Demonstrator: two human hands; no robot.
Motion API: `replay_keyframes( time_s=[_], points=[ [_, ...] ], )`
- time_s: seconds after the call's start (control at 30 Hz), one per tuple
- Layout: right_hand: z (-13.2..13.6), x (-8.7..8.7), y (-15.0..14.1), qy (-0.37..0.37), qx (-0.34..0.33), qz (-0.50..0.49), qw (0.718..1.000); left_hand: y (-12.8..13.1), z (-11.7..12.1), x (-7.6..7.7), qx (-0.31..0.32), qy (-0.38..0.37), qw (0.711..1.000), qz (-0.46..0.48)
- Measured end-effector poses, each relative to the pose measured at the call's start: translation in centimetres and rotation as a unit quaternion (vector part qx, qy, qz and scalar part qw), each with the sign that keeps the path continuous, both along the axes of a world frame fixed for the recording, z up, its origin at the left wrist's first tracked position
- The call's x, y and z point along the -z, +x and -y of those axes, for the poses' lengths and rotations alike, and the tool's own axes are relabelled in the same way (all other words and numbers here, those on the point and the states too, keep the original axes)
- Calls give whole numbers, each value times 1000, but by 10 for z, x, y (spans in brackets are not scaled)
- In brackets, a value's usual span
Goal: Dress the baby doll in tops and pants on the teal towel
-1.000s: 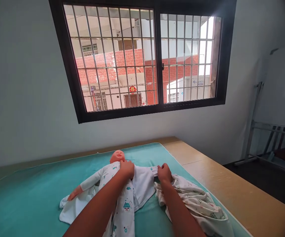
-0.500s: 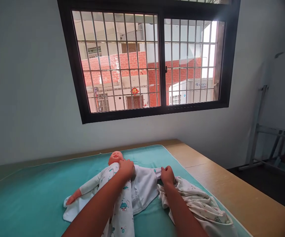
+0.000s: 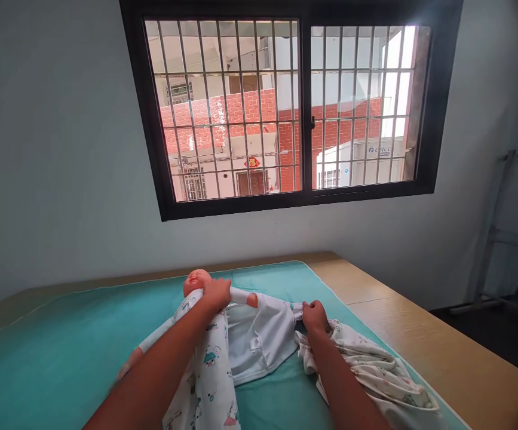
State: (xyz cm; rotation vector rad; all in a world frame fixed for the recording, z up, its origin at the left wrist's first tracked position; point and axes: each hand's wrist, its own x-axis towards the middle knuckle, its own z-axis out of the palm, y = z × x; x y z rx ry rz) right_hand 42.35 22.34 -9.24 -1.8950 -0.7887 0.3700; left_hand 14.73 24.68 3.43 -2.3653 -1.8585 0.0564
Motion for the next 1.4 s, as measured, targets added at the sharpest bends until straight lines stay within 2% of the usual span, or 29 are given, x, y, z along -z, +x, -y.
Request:
replay_keyframes(
  time_s=[0.23, 0.47, 0.73, 0.97, 1.27, 1.4],
  points=[
    [-3, 4, 2, 19, 3, -8, 1000, -28, -6, -2, -20, 9, 999, 29],
    [-5, 7, 2, 15, 9, -20, 1000, -34, -5, 0, -26, 19, 998, 50],
    [-9, 11, 5, -4, 6, -40, 999, -41, -1, -5, -31, 35, 998, 42],
    [-5, 6, -2, 14, -23, -16, 1000, -20, 12, -1, 26, 51, 998, 10],
    [-4, 2, -17, 105, -157, -28, 982, 17, 22, 12, 68, 17, 997, -11],
    [-5, 0, -20, 129, -180, -41, 974, 26, 23, 20, 74, 2, 997, -10]
  ],
)
